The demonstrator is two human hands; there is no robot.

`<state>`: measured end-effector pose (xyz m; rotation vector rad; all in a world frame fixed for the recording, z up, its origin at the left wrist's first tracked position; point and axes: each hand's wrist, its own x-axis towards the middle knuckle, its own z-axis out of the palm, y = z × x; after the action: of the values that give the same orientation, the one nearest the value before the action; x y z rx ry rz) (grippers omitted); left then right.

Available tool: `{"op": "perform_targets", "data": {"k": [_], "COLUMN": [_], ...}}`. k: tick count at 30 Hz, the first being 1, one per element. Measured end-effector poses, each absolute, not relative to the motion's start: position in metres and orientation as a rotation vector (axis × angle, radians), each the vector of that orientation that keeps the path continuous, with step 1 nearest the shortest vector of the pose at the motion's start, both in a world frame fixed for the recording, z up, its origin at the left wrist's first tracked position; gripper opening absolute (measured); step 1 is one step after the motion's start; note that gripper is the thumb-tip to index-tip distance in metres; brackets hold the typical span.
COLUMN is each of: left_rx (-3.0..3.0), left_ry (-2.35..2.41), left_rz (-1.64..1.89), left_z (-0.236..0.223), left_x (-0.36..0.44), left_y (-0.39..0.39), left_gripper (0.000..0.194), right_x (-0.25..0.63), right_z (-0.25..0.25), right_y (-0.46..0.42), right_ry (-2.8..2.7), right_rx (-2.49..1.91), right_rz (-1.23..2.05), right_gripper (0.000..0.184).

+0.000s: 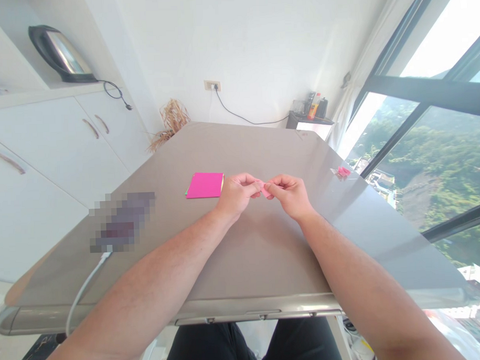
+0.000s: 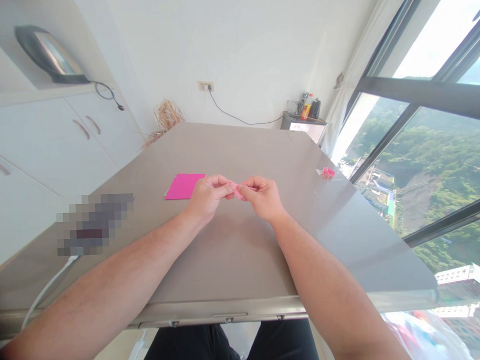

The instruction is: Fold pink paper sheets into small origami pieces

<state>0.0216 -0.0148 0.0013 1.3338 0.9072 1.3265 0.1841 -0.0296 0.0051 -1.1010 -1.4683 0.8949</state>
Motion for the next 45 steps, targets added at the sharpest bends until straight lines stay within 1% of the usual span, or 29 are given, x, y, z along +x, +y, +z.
{"op": "perform_targets", "data": {"k": [6,12,23,28,31,37,42,45], "left_rx": [1.417,1.343,1.319,1.343,1.398,1.659,1.667,1.711], "left_ry": [0.841,0.878,0.895,0.922,0.980,0.987,1.077,1.128], "left_rz": [1.272,1.320,1.308,1.378,1.385,1.246,1.327,1.348], "left_z": [0.0014,0.0000,0.0004,0.0026,0.0021,-0.0040,-0.0051,-0.0039], "left_x": [0.0231,0.0241,0.0228,0.0246,0.0248,0.0197,0.0193,0.0201], "left_y": [-0.0183,-0.0173,-0.0153,-0.0170,-0.0178,-0.0140,-0.0120,-0.0133], "left_gripper": [0.016,0.018,0.014,0.013,0.012,0.014,0.010,0.012], "right_x": [0.1862,0.1866,0.1862,0.1845,0.1841,0.1865,0.1808,0.1791], "right_z": [0.0030,0.0006,0.0012,0.0014,0.0022,0.0031,0.0032,0.0025], "right_y": [-0.0279,-0.0269,-0.0272,-0.0280,-0.0282,-0.0273,-0.0279,-0.0275], "right_ry": [-1.454,-1.468,-1.466,-1.457,-1.449,-1.500,-1.512,-1.476], "right_rx": [-1.101,-1.102,-1.100,-1.069,-1.060,-1.120,-1.171,-1.211], "right_rz": [0.881,0.876,0.874,0.899,0.906,0.845,0.808,0.812], "right_gripper": [0.018,0.019,0.017,0.015,0.014,0.015,0.017,0.021]}}
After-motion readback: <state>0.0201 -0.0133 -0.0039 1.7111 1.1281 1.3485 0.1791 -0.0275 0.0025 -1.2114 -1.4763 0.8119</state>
